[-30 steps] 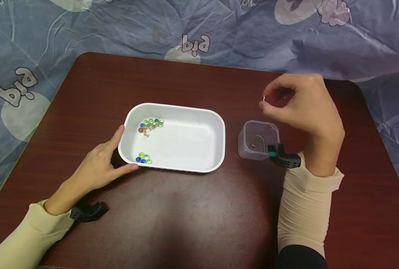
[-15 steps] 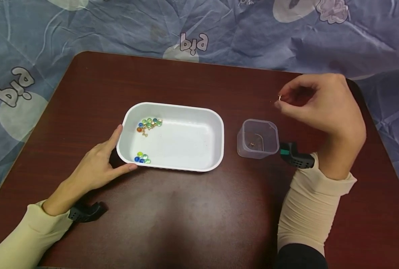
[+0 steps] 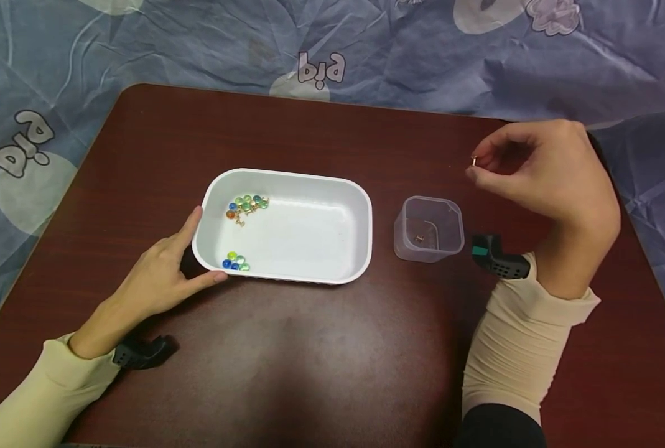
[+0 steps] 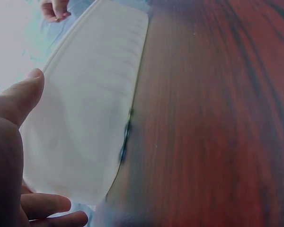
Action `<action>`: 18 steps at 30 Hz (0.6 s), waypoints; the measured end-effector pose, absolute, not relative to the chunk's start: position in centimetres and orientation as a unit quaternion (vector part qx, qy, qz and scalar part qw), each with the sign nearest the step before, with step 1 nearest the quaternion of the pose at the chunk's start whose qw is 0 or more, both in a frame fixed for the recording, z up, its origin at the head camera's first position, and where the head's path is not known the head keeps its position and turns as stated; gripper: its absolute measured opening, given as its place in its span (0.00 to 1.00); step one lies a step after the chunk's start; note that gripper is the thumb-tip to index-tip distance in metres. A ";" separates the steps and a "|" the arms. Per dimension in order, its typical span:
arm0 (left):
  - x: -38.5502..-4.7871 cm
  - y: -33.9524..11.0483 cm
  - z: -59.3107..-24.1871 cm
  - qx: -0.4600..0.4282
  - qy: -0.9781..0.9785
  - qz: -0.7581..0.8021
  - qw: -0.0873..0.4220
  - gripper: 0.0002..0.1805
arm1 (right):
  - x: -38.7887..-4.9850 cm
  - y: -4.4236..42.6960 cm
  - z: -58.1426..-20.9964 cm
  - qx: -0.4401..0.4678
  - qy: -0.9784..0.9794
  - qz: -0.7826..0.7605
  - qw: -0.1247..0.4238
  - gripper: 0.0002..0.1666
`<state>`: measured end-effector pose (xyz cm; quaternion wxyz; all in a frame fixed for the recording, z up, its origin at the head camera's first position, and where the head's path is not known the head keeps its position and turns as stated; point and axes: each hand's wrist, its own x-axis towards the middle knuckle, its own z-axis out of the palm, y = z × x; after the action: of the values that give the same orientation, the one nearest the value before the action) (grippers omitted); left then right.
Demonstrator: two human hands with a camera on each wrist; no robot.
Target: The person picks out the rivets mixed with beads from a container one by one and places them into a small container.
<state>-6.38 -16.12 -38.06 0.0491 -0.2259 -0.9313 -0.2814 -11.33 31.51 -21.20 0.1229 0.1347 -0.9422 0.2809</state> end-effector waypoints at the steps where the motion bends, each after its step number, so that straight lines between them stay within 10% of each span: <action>1: -6.4 -16.1 -38.1 -0.225 -0.932 -0.281 0.049 0.60 | -11.3 31.6 -21.2 0.134 -0.942 0.284 0.118 0.09; 18: -6.5 -16.1 -38.1 -0.224 -0.933 -0.279 0.042 0.61 | -11.5 31.7 -21.3 0.130 -0.943 0.293 0.092 0.11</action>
<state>-6.46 -16.10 -38.05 0.0418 -0.2236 -0.9330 -0.2788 -11.48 31.66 -21.26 0.0918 0.1295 -0.9428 0.2932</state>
